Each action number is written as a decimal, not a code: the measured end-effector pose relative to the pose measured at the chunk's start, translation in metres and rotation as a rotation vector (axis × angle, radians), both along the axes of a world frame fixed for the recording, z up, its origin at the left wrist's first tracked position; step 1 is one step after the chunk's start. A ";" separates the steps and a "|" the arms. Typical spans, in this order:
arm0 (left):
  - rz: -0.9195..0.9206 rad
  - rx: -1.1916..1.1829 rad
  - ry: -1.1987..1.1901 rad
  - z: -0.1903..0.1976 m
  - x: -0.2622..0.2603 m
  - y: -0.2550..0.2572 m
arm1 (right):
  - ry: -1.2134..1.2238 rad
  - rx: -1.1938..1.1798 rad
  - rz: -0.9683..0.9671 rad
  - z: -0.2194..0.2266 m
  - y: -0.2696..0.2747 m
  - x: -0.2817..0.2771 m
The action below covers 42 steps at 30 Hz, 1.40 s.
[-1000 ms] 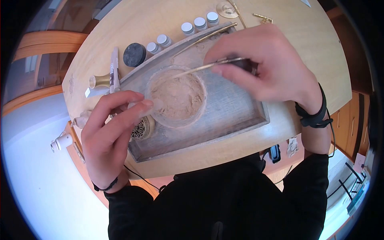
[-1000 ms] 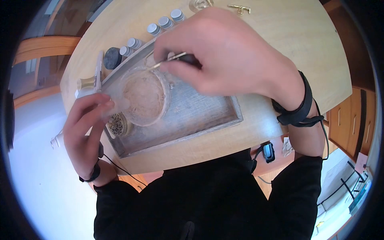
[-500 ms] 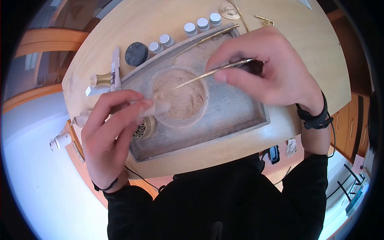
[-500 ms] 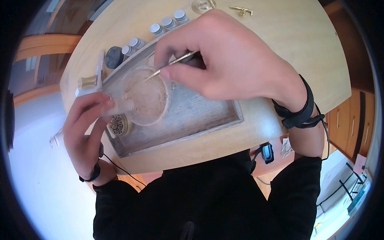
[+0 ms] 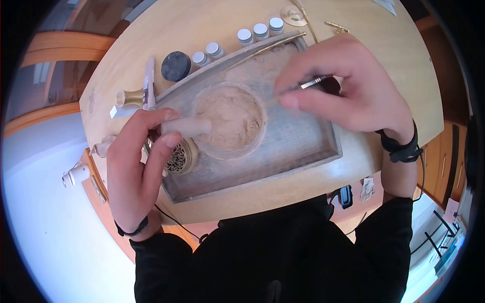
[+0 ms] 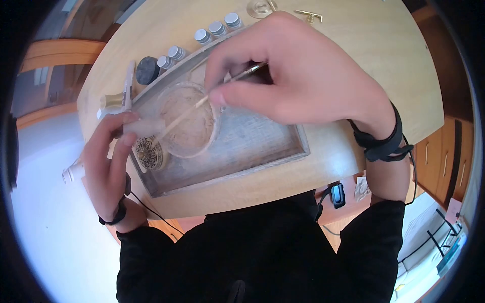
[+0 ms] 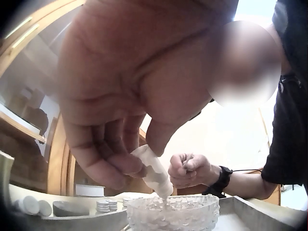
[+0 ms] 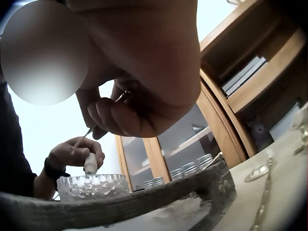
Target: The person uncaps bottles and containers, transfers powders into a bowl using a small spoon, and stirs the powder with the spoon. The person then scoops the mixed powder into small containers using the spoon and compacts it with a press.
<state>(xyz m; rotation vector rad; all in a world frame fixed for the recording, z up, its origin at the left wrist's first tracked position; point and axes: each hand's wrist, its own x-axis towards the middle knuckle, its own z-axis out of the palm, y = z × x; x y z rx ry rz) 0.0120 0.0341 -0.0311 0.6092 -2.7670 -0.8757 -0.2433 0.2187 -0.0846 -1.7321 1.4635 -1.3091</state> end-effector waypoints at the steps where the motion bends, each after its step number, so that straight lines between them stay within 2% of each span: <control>1: -0.001 0.000 -0.001 0.000 0.000 0.000 | 0.056 0.012 -0.037 -0.005 -0.001 0.000; 2: 0.006 -0.001 0.002 0.000 -0.001 0.000 | 0.112 0.023 -0.074 -0.008 -0.002 0.000; 6: 0.017 0.005 -0.019 0.001 -0.002 0.001 | 0.061 0.057 -0.032 -0.003 -0.001 0.000; 9: 0.027 0.004 -0.034 0.001 -0.003 0.002 | 0.101 -0.081 -0.066 -0.010 -0.003 0.002; 15: 0.049 0.054 -0.014 0.000 -0.002 0.002 | 0.051 0.082 -0.012 -0.003 0.000 0.000; 18: 0.033 0.034 -0.011 -0.001 -0.002 0.001 | 0.103 -0.031 -0.104 -0.004 0.000 0.001; 20: 0.026 0.014 0.002 0.000 -0.001 0.001 | 0.050 0.117 -0.066 0.005 0.003 -0.001; 22: 0.017 -0.004 0.017 -0.001 -0.001 0.001 | 0.054 0.080 -0.128 0.002 0.002 -0.002; 24: -0.074 -0.074 0.075 -0.002 -0.001 0.001 | 0.055 0.042 -0.188 -0.002 0.001 0.001; 26: -0.070 -0.067 0.085 -0.002 0.000 0.006 | 0.046 0.095 -0.275 -0.005 -0.003 0.006; 30: -0.065 -0.071 0.119 -0.004 -0.001 0.008 | 0.014 0.169 -0.289 -0.003 -0.006 0.007; 32: -0.098 -0.095 0.126 -0.005 0.000 0.007 | 0.023 0.305 -0.021 0.003 -0.002 0.003; 33: -0.129 -0.117 0.133 -0.006 -0.001 0.006 | 0.022 0.307 -0.023 0.000 -0.003 0.005; 35: -0.134 -0.115 0.133 -0.006 -0.001 0.006 | -0.039 0.248 -0.175 -0.007 -0.005 0.010; 39: -0.156 -0.137 0.140 -0.006 0.000 0.006 | -0.053 0.273 -0.112 -0.003 -0.004 0.008; 41: -0.163 -0.150 0.137 -0.005 -0.001 0.004 | -0.101 0.247 -0.248 -0.005 -0.005 0.013; 42: -0.170 -0.163 0.137 -0.005 -0.001 0.004 | -0.102 0.247 -0.249 -0.005 -0.004 0.011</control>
